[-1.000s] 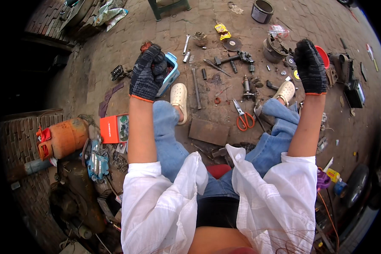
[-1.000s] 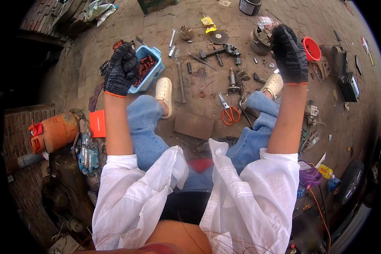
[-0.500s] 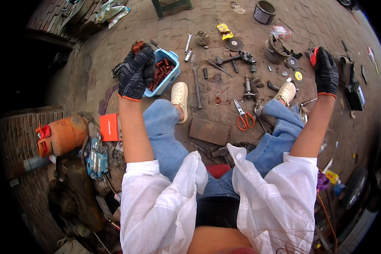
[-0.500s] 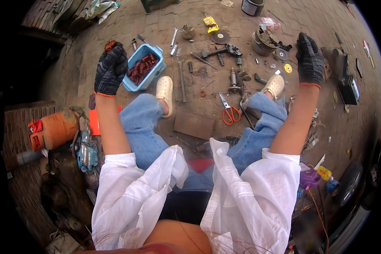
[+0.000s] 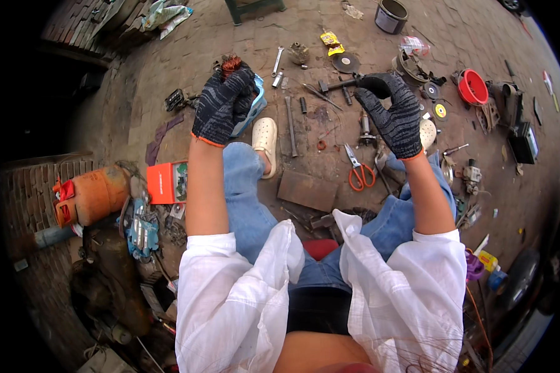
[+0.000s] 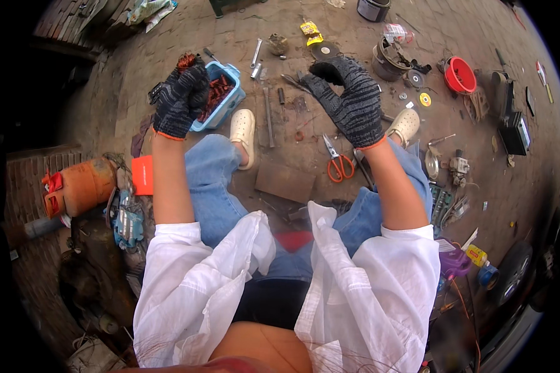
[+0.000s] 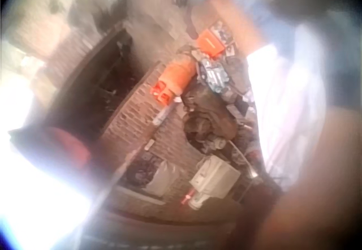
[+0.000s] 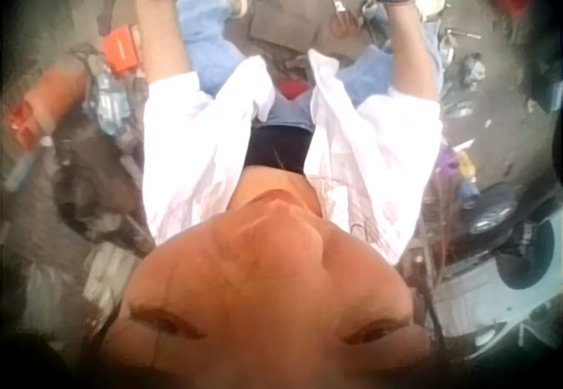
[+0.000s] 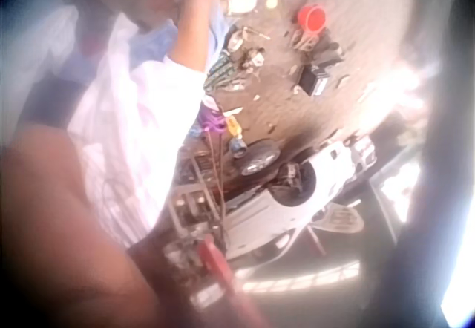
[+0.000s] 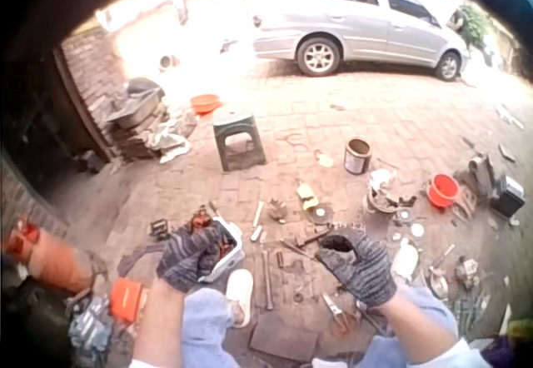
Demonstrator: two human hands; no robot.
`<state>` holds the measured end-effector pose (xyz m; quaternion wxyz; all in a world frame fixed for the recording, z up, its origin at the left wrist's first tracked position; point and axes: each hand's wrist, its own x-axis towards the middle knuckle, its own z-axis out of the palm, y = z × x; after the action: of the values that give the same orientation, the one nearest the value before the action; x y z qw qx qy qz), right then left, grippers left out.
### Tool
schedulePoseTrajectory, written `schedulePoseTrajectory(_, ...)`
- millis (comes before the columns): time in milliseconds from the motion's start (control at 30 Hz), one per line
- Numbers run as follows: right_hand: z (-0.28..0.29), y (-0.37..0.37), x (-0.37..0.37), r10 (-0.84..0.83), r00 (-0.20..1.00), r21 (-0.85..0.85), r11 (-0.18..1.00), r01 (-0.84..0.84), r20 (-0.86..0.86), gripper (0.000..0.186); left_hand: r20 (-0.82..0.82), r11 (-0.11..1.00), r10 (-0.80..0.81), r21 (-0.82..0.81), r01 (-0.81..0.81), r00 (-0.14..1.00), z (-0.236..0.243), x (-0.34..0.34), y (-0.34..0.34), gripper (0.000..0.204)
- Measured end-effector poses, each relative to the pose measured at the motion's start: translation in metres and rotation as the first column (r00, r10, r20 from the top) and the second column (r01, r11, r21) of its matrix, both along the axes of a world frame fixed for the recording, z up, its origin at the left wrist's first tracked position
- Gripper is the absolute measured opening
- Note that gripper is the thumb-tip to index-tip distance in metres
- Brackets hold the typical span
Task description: The person sits on the ground and winds copper wire around a small cylindrical object. They repeatedly wrap the wire by hand, occasionally adjusting the coil and the object's orientation.
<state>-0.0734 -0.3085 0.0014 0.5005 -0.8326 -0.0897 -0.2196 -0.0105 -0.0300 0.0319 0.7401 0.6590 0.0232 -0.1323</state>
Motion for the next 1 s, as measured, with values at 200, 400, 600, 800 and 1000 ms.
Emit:
schedulePoseTrajectory(200, -0.014, 0.024, -0.002, 0.064, 0.998, -0.423, 0.904, -0.065, -0.017, 0.046, -0.027, 0.999, -0.016, -0.035, 0.015, 1.0, 0.0, -0.004, -0.005, 0.016)
schedulePoseTrajectory(400, -0.034, 0.023, 0.004, 0.014, 0.999, -0.389, 0.921, 0.006, 0.05, 0.037, -0.032, 0.994, -0.033, -0.102, 0.029, 0.999, -0.001, -0.004, -0.005, 0.015)
schedulePoseTrajectory(600, -0.015, 0.022, 0.004, 0.094, 0.988, -0.427, 0.903, -0.032, 0.124, 0.024, -0.025, 0.987, -0.019, -0.159, 0.015, 0.999, -0.005, -0.001, 0.003, 0.016)
schedulePoseTrajectory(800, -0.025, 0.02, 0.008, 0.043, 0.996, -0.327, 0.945, -0.014, 0.083, 0.02, -0.03, 0.984, 0.018, -0.175, -0.023, 0.999, -0.005, 0.0, 0.001, 0.016)
schedulePoseTrajectory(1000, -0.019, -0.001, 0.009, 0.261, 0.963, 0.357, 0.907, -0.224, -0.06, 0.017, -0.001, 0.998, 0.012, -0.059, -0.012, 1.0, -0.011, 0.005, 0.012, 0.018)
